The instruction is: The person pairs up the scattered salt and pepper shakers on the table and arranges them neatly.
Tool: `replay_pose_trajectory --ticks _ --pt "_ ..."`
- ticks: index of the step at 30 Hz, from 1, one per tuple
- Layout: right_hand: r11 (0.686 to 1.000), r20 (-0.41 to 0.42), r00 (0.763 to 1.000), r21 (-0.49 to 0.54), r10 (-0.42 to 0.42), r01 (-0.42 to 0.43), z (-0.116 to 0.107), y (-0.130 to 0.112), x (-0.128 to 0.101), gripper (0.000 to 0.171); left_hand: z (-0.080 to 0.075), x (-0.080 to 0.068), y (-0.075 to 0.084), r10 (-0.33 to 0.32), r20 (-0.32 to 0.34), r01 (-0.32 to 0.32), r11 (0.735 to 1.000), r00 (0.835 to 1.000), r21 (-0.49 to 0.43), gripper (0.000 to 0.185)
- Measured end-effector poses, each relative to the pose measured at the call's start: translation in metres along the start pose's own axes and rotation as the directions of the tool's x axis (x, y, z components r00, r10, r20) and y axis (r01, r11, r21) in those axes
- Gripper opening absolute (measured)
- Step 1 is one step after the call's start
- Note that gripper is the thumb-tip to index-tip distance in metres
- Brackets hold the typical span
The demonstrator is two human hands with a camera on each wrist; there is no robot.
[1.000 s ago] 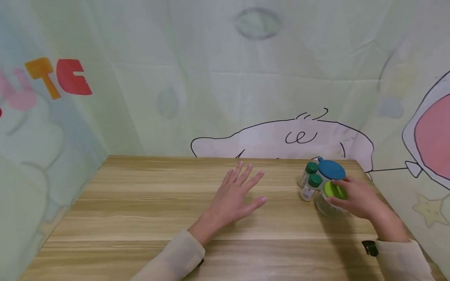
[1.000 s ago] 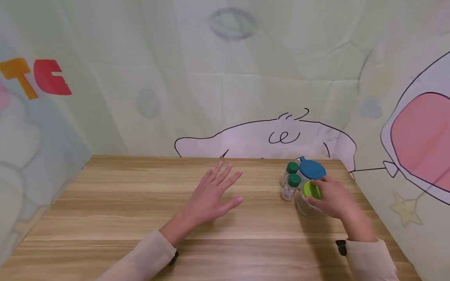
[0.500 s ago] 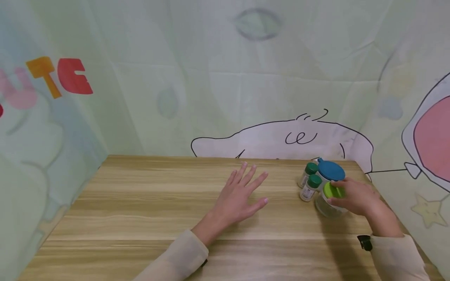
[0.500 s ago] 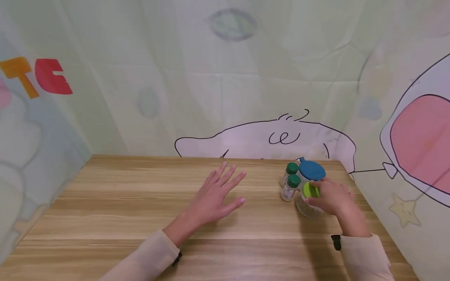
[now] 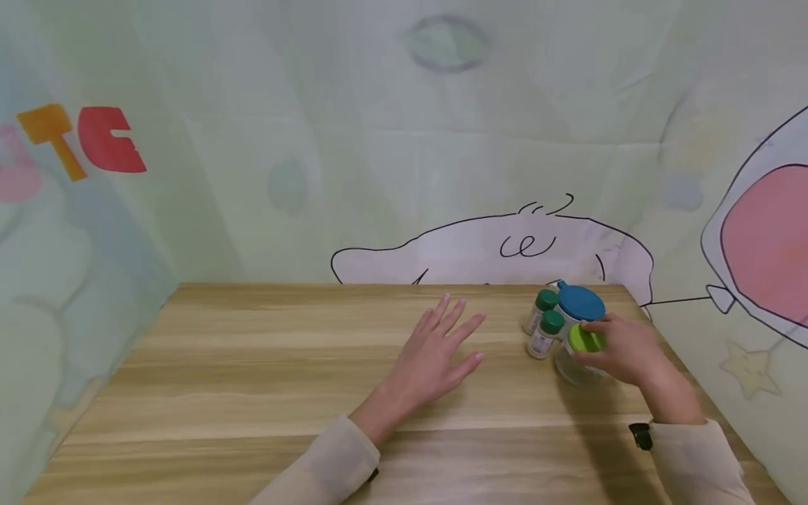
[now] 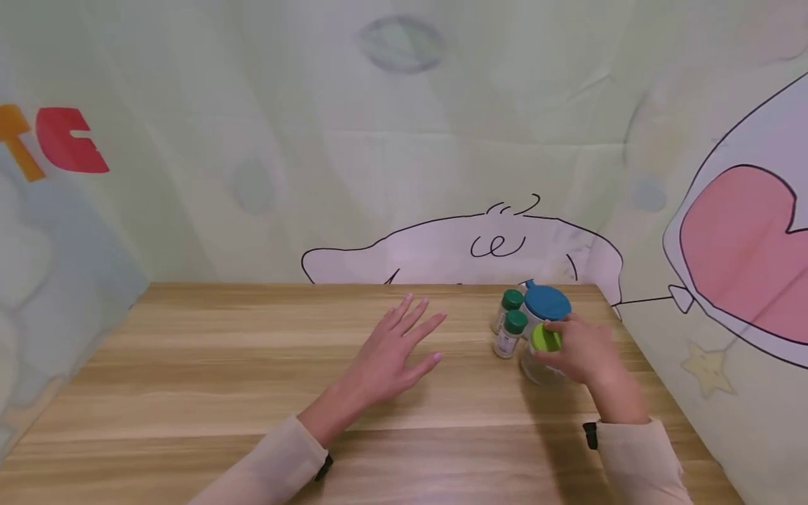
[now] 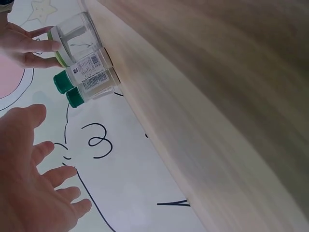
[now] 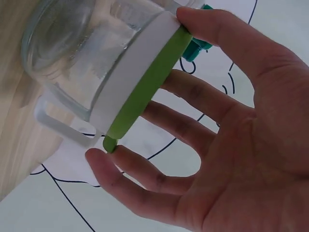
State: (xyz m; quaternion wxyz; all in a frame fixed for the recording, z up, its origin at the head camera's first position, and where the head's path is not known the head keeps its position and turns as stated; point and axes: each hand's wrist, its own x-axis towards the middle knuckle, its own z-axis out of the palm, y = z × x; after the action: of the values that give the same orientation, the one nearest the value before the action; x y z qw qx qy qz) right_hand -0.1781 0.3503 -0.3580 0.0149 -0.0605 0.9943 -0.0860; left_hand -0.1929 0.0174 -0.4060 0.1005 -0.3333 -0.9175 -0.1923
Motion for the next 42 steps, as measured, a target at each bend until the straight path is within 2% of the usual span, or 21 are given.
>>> replay_pose_trajectory --ticks 6,9,17,22,32,42 --pt "0.994 0.011 0.997 0.077 0.073 -0.073 0.003 0.0 -0.005 0.072 0.002 0.002 0.003 0.0 0.027 0.001 1.0 1.0 -0.017 0.061" --pt "0.992 0.008 0.997 0.099 0.074 -0.074 0.005 0.002 -0.006 0.073 0.002 0.005 0.007 0.003 0.042 -0.002 1.0 0.999 -0.019 0.061" --pt "0.994 0.029 0.997 0.08 0.072 -0.074 0.003 0.002 -0.006 0.073 0.004 0.009 0.013 0.002 0.048 -0.002 1.0 0.999 0.001 0.06" --pt "0.995 0.05 0.996 0.061 0.079 -0.083 -0.002 0.002 -0.004 0.074 0.006 0.012 0.014 0.012 0.038 -0.011 1.0 0.999 -0.019 0.06" --pt "0.995 0.081 0.994 0.059 0.075 -0.08 -0.003 -0.001 0.0 0.076 0.014 0.023 0.021 0.019 0.028 -0.018 1.0 0.999 -0.018 0.059" --pt "0.992 0.107 0.988 0.036 0.114 -0.118 -0.007 0.0 -0.001 0.079 0.019 0.04 0.034 0.064 0.036 -0.063 0.998 0.997 -0.017 0.058"
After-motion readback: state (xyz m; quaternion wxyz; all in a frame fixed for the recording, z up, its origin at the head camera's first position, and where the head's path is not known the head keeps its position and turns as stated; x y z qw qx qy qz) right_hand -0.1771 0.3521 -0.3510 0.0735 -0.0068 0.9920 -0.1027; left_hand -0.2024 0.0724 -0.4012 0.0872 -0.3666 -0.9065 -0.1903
